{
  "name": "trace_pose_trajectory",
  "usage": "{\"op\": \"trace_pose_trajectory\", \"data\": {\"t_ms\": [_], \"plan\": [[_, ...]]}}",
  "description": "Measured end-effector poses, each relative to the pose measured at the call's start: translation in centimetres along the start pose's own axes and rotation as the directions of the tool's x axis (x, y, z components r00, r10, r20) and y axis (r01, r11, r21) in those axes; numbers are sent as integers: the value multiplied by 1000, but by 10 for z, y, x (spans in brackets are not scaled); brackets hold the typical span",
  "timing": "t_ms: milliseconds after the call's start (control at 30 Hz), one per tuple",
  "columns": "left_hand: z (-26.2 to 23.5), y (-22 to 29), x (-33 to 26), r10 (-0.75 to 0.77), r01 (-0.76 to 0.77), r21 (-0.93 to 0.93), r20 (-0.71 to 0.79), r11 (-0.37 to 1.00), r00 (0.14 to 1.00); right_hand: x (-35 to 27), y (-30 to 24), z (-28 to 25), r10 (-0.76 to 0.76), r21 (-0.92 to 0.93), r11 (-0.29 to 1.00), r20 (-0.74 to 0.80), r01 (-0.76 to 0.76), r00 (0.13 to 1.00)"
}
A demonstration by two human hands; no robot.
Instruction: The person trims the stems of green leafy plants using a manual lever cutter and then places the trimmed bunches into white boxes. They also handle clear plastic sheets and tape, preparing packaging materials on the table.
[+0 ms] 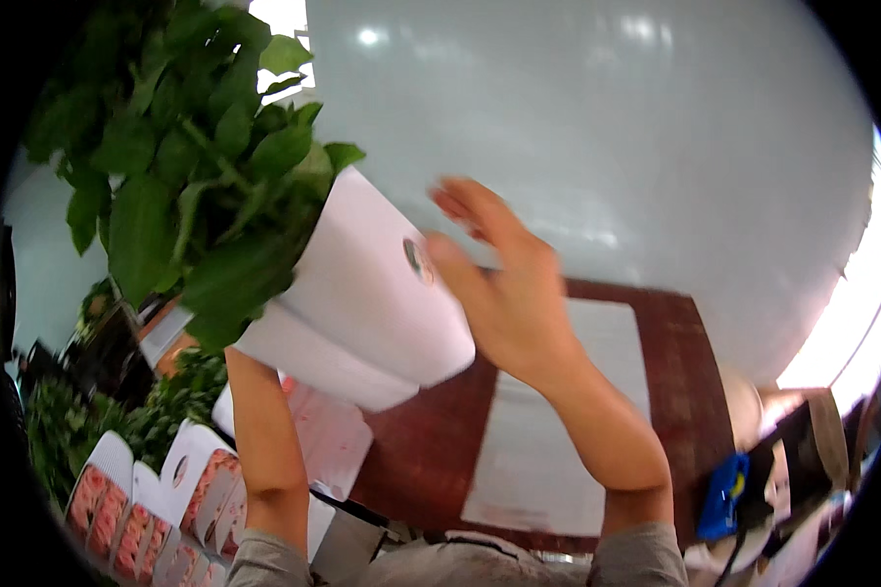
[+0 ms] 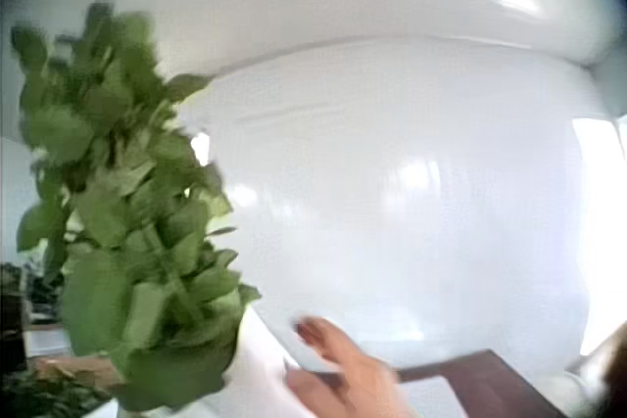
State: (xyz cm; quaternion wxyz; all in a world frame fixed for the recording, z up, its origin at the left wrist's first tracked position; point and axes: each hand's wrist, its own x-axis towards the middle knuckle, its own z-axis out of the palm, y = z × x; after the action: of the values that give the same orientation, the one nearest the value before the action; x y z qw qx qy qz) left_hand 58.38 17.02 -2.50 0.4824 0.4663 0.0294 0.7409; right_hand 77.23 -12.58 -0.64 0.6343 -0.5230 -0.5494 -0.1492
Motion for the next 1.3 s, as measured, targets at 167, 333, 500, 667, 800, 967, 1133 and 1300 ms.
{"op": "trace_pose_trajectory", "data": {"t_ms": [167,333,500,667,800,967,1133,1300], "plan": [[137,-60,-75,-21,-7,59,456,998,890,12,9,-22,115,-75,991,70,-110,991],[229,-84,-168,338,-379,-79,642,922,688,-51,56,-80,186,11,981,-331,-193,925],[286,-89,-276,353,-584,-9,804,812,479,-143,120,-153,659,610,711,-403,-350,635],[316,-112,-385,193,-642,-13,958,767,211,-235,166,-204,749,732,626,-468,-270,469],[322,-154,-460,16,-651,-8,1000,759,6,-292,203,-216,874,834,483,-441,-268,202],[305,-209,-510,-89,-644,64,996,763,-6,-343,256,-216,931,904,340,-284,-259,230],[291,-249,-517,-234,-661,122,969,740,-83,-363,295,-206,952,894,308,-290,-327,102],[284,-280,-512,-323,-634,191,941,749,-99,-366,316,-195,964,906,264,-242,-331,106]]}}
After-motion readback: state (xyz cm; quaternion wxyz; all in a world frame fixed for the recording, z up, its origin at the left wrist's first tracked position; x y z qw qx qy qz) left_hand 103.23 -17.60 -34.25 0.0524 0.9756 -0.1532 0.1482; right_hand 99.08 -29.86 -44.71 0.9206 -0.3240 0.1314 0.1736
